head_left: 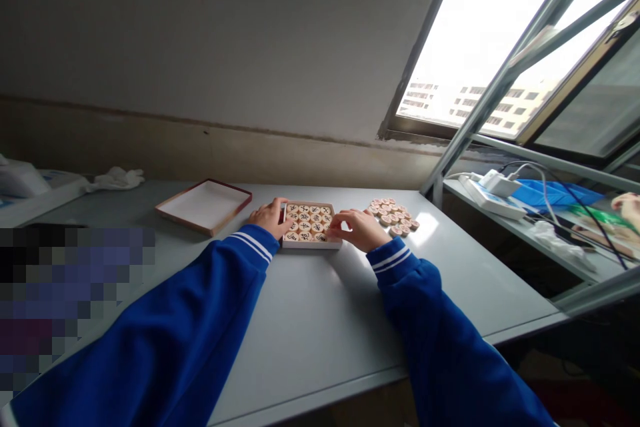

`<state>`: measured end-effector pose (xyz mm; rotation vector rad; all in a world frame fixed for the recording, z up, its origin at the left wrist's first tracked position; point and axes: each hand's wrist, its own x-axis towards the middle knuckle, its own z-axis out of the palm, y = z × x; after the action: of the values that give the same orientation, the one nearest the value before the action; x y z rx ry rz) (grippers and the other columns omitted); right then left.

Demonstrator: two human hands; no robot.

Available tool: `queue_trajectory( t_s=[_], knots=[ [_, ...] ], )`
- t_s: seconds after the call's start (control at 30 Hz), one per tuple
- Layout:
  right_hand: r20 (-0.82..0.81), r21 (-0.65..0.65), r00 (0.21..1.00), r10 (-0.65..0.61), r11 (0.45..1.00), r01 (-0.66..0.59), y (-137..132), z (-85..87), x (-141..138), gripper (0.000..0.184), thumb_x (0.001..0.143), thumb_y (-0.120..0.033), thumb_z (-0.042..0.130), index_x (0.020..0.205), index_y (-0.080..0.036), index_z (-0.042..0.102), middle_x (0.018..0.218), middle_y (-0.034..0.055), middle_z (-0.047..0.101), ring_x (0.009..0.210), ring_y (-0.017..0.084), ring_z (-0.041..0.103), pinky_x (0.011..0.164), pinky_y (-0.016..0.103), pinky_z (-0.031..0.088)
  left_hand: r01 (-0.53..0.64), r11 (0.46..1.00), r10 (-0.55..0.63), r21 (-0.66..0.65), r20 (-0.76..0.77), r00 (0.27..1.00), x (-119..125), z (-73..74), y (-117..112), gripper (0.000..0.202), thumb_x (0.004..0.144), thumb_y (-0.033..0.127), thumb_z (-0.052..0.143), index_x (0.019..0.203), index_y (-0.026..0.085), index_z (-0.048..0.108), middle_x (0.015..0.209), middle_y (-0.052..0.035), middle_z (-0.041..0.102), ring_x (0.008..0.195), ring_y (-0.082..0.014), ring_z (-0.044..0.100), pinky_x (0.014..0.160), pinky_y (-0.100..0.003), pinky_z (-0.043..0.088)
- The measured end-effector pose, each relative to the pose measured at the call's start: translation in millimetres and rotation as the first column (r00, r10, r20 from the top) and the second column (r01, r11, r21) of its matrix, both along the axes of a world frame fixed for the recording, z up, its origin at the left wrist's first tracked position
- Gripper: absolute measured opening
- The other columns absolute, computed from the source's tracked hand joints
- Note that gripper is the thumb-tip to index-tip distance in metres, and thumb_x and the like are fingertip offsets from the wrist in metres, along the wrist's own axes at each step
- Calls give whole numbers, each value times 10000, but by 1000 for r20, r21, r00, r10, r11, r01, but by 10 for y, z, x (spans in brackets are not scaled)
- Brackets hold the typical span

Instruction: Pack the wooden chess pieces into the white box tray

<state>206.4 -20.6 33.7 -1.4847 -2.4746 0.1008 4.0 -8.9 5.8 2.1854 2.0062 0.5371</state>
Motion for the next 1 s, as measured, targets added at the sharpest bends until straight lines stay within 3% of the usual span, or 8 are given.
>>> queue_trajectory(
  t_s=[0.23,0.43,0.53,0.67,0.73,0.8,0.9,1.0],
  knots=[
    [65,-13,996,60,998,-59,-32,1,-8,212,760,-408,542,709,-226,639,861,15,611,804,163,506,652,297,243,-4,1000,4,8,7,1000,2,2,-11,402,755,326,432,1134,197,402,993,-74,594,976,-229,516,803,-330,390],
    [74,20,996,51,998,-53,-39,-6,-9,185,773,-386,534,730,-232,628,828,-6,617,799,158,501,676,303,252,-1,1000,0,18,13,1000,1,-27,9,409,751,326,438,1133,185,407,994,-78,592,969,-237,515,806,-346,388],
    [53,208,996,-74,976,62,-23,78,71,145,790,-331,513,783,-242,627,874,-3,614,832,169,490,731,327,254,3,1000,-3,14,18,1000,-4,-32,18,419,750,327,440,1141,183,404,1005,-81,588,974,-245,509,807,-359,386],
    [-23,422,934,-356,844,331,94,118,349,180,796,-271,467,884,-253,622,977,24,587,930,209,448,799,387,226,21,1000,-21,1,25,999,-10,-27,23,420,751,323,437,1144,177,402,1015,-85,583,972,-247,510,802,-360,389],
    [-19,407,869,-495,790,459,185,45,535,218,778,-264,468,938,-247,615,1029,43,569,973,231,422,808,411,226,21,1000,-21,4,26,999,-10,-23,23,424,752,329,435,1146,176,400,1019,-88,581,977,-246,510,807,-357,389],
    [39,328,811,-584,774,542,268,-71,705,262,749,-289,493,985,-252,602,1092,52,543,1009,253,396,809,431,235,15,1000,-15,3,25,1000,-8,-20,21,429,752,334,433,1150,176,397,1024,-90,578,983,-245,510,813,-353,388],
    [111,242,793,-599,790,563,347,-234,856,288,729,-326,510,1007,-307,584,1159,23,509,1025,256,384,819,456,239,5,1000,-5,-5,23,1000,-4,-17,16,426,753,337,431,1148,179,397,1021,-89,579,975,-240,517,821,-349,386],
    [82,275,835,-544,818,505,376,-314,880,230,737,-339,504,943,-328,605,1134,6,527,1017,243,389,841,461,219,-2,1000,2,-1,21,1000,-3,-20,15,425,754,346,432,1144,182,400,1022,-91,581,974,-239,520,822,-345,386]
  ],
)
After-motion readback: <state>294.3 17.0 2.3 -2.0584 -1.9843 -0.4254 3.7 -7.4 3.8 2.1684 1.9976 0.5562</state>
